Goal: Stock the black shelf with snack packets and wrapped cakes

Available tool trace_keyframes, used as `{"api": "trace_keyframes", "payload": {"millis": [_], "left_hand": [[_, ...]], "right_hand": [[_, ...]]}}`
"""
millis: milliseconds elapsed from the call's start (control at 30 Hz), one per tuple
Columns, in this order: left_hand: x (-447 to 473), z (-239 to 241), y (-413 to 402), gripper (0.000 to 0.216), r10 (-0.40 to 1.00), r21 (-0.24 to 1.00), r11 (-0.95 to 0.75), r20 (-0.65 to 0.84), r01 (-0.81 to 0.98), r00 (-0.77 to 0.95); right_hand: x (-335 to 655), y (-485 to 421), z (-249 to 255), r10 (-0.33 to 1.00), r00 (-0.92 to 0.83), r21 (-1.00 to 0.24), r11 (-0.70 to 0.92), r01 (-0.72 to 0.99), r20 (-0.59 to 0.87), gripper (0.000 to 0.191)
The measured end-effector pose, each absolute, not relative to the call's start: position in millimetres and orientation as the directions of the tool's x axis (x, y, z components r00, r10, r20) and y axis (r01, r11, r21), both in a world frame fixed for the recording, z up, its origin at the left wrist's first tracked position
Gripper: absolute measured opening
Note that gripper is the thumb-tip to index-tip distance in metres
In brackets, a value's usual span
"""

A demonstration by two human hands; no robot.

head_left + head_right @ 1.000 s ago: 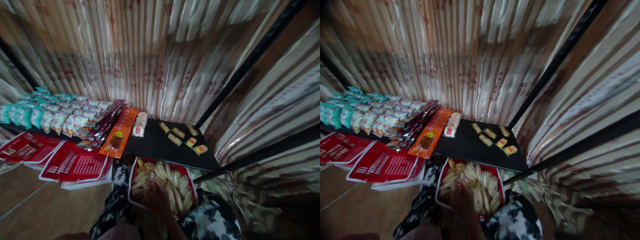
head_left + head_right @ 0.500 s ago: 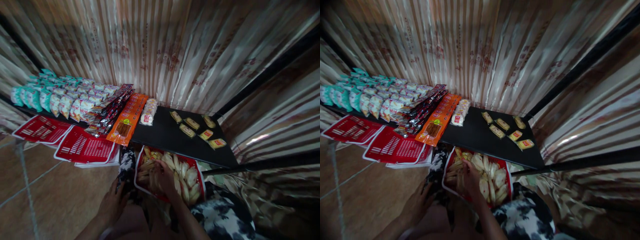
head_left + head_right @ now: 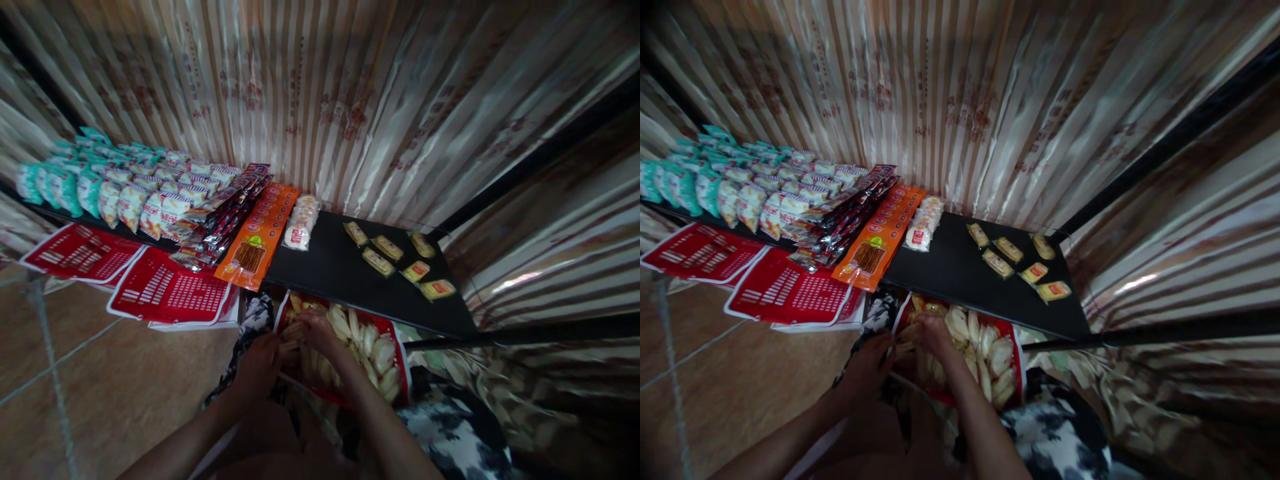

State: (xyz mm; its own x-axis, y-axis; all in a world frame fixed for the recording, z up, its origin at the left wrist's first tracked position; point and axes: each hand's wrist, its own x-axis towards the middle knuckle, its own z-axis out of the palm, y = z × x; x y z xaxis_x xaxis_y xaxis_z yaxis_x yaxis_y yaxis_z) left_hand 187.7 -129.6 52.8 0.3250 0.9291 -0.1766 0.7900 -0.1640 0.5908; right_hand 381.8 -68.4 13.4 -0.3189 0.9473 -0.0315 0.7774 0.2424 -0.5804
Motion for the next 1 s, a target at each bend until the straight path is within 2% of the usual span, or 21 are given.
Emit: {"api": "trace_keyframes", "payload": {"millis": [100, 233, 333, 500, 700, 867, 1000], "left_hand": [[211.5, 44.8, -108.9, 0.036, 0.935, 0.720, -0.120, -0.149, 0.684, 0.321], [229.6, 31.7, -89.1, 0.026, 0.955, 0.707, 0.018, -0.222, 0.707, 0.198], [229.6, 31.2, -85.2, 0.019, 0.971, 0.705, 0.023, -0.186, 0.709, 0.153], [219.0, 40.7, -83.4, 0.023, 0.989, 0.755, 0.061, -0.135, 0.653, 0.064], [210.3, 49.3, -85.3, 0.023, 0.990, 0.871, 0.129, -0.137, 0.475, -0.018], [211.3, 45.9, -94.5, 0.019, 0.980, 0.933, 0.197, -0.183, 0.301, -0.073], [210.0, 40.3, -100.7, 0.021, 0.958, 0.951, 0.265, -0.240, 0.160, -0.158]], "right_hand": [[384.3, -66.9, 10.8, 0.954, -0.300, -0.594, 0.231, 0.771, -0.019, 0.028], [381.5, -63.8, 14.5, 0.963, -0.268, -0.605, 0.220, 0.765, 0.012, 0.026], [376.9, -61.8, 19.4, 0.971, -0.236, -0.614, 0.207, 0.761, 0.035, 0.025], [369.5, -62.7, 33.1, 0.981, -0.173, -0.645, 0.189, 0.740, 0.089, 0.028], [368.0, -75.3, 46.9, 0.981, -0.072, -0.716, 0.181, 0.674, 0.180, 0.032], [367.1, -96.7, 32.3, 0.993, 0.011, -0.716, 0.076, 0.694, 0.116, 0.033], [368.7, -110.6, 24.0, 0.995, 0.017, -0.720, 0.063, 0.691, 0.103, 0.032]]}}
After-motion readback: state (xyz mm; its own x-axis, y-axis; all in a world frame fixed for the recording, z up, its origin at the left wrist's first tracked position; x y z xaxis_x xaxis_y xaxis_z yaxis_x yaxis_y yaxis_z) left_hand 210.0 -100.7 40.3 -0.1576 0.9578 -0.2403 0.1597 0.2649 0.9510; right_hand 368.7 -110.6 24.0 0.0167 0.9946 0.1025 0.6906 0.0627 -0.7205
